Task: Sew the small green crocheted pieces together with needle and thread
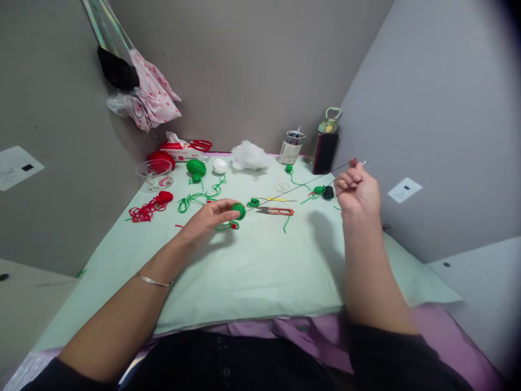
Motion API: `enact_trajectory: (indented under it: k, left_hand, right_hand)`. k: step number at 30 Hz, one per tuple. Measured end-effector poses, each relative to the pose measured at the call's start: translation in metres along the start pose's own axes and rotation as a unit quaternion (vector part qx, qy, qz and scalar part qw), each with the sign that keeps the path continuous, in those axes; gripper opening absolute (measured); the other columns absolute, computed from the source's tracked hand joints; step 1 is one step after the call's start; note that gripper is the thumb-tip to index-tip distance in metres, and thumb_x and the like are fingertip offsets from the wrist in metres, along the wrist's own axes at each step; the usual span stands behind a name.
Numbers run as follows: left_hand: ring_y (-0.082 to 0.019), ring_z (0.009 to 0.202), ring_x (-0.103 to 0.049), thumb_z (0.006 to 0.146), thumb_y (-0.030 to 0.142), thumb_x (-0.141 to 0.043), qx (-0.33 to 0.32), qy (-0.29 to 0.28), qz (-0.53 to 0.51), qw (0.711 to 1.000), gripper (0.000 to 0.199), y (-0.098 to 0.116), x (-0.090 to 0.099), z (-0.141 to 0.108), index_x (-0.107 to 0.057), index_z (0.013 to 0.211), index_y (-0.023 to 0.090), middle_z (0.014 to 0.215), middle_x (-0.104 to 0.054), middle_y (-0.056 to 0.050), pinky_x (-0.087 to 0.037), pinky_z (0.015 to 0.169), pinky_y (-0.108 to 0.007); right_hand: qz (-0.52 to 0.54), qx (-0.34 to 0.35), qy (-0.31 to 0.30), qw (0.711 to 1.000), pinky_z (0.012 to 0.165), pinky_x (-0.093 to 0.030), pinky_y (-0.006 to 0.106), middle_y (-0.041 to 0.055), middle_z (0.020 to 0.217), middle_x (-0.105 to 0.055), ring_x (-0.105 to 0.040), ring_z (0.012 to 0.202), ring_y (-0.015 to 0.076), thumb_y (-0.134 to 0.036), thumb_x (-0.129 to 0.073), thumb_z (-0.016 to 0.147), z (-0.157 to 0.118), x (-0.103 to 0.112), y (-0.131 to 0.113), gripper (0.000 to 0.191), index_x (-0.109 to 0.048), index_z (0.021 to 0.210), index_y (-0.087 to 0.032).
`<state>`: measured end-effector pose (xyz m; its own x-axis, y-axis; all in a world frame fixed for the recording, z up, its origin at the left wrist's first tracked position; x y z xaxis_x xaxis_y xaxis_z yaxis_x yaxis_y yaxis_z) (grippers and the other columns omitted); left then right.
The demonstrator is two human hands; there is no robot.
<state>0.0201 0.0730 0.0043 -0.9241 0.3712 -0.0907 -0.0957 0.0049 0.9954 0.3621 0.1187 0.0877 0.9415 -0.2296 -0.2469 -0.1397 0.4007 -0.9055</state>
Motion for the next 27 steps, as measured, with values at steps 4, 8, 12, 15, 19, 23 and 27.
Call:
enact_trajectory:
  k: [4, 8, 12, 15, 19, 23, 27]
  left_hand:
    - [-0.018, 0.088, -0.063, 0.078, 0.037, -0.082, 0.018, -0.006, -0.032, 0.999, 0.025, -0.005, -0.001, -0.001, -0.078, 0.096, 0.021, 0.097, -0.071, -0.005, -0.051, 0.084, -0.033]
    - [-0.019, 0.089, -0.067, 0.08, 0.036, -0.081, 0.035, -0.017, -0.089, 0.995, 0.03, -0.006, -0.002, -0.002, -0.077, 0.105, 0.02, 0.1, -0.071, -0.006, -0.053, 0.09, -0.036]
    - [-0.016, 0.086, -0.067, 0.081, 0.031, -0.081, 0.031, -0.042, -0.092, 0.994, 0.034, -0.002, -0.006, -0.004, -0.075, 0.114, 0.023, 0.1, -0.068, -0.004, -0.055, 0.084, -0.033]
    - [-0.017, 0.092, -0.067, 0.08, 0.029, -0.081, 0.017, -0.038, -0.087, 0.995, 0.037, 0.001, -0.006, -0.004, -0.074, 0.116, 0.025, 0.103, -0.067, -0.003, -0.054, 0.089, -0.033]
    - [-0.019, 0.097, -0.067, 0.083, 0.035, -0.079, 0.009, -0.015, -0.068, 0.998, 0.038, -0.001, -0.003, -0.004, -0.074, 0.119, 0.025, 0.107, -0.068, -0.005, -0.054, 0.093, -0.035]
    - [-0.019, 0.097, -0.067, 0.083, 0.036, -0.079, 0.004, -0.005, -0.053, 0.999, 0.036, -0.001, -0.002, -0.003, -0.074, 0.117, 0.027, 0.107, -0.068, -0.004, -0.054, 0.088, -0.034]
    - [-0.02, 0.097, -0.067, 0.081, 0.034, -0.081, 0.003, 0.006, -0.053, 0.999, 0.034, 0.0, -0.002, -0.004, -0.074, 0.113, 0.025, 0.107, -0.069, -0.004, -0.056, 0.085, -0.034]
  right_hand:
    - [-0.058, -0.018, -0.06, 0.996, 0.049, -0.019, 0.03, -0.0069, 0.057, -0.039, -0.025, 0.047, 0.0088, -0.043, -0.067, 0.089, -0.01, -0.018, 0.009, 0.022, -0.06, 0.086, -0.022]
    - [-0.33, 0.002, -0.146, 0.933, 0.054, -0.029, 0.029, 0.0023, 0.069, -0.063, -0.044, 0.053, 0.0119, -0.043, -0.065, 0.09, -0.026, -0.044, 0.024, 0.025, -0.068, 0.082, -0.019]
    - [-0.486, 0.017, -0.202, 0.85, 0.059, -0.033, 0.03, 0.0021, 0.062, -0.059, -0.05, 0.061, 0.0163, -0.037, -0.05, 0.096, -0.036, -0.06, 0.036, 0.03, -0.072, 0.092, -0.018]
    - [-0.41, -0.007, -0.291, 0.864, 0.061, -0.039, 0.029, 0.0028, 0.073, -0.062, -0.053, 0.065, 0.0157, -0.029, -0.045, 0.095, -0.053, -0.084, 0.038, 0.031, -0.07, 0.109, -0.015]
    - [-0.311, 0.03, -0.336, 0.889, 0.063, -0.042, 0.028, 0.0009, 0.076, -0.063, -0.052, 0.064, 0.0141, -0.024, -0.041, 0.098, -0.087, -0.117, 0.018, 0.03, -0.062, 0.117, -0.018]
    - [-0.319, 0.107, -0.345, 0.876, 0.065, -0.042, 0.027, -0.001, 0.077, -0.066, -0.053, 0.063, 0.0127, -0.021, -0.045, 0.101, -0.119, -0.138, 0.004, 0.013, -0.057, 0.105, -0.022]
    - [-0.365, 0.256, -0.304, 0.842, 0.064, -0.04, 0.028, 0.0057, 0.091, -0.064, -0.056, 0.073, 0.0147, -0.02, -0.055, 0.098, -0.131, -0.146, -0.008, 0.013, -0.064, 0.089, -0.021]
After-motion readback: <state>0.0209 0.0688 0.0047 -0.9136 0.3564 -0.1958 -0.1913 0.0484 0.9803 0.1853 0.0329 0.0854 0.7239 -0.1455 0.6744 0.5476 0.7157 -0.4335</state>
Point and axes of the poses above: each hand's wrist, its own z-axis towards the middle knuckle, its own x-axis out of the back of the hand, y = z × x, the point moved 8 cm from there along z, towards the middle knuckle
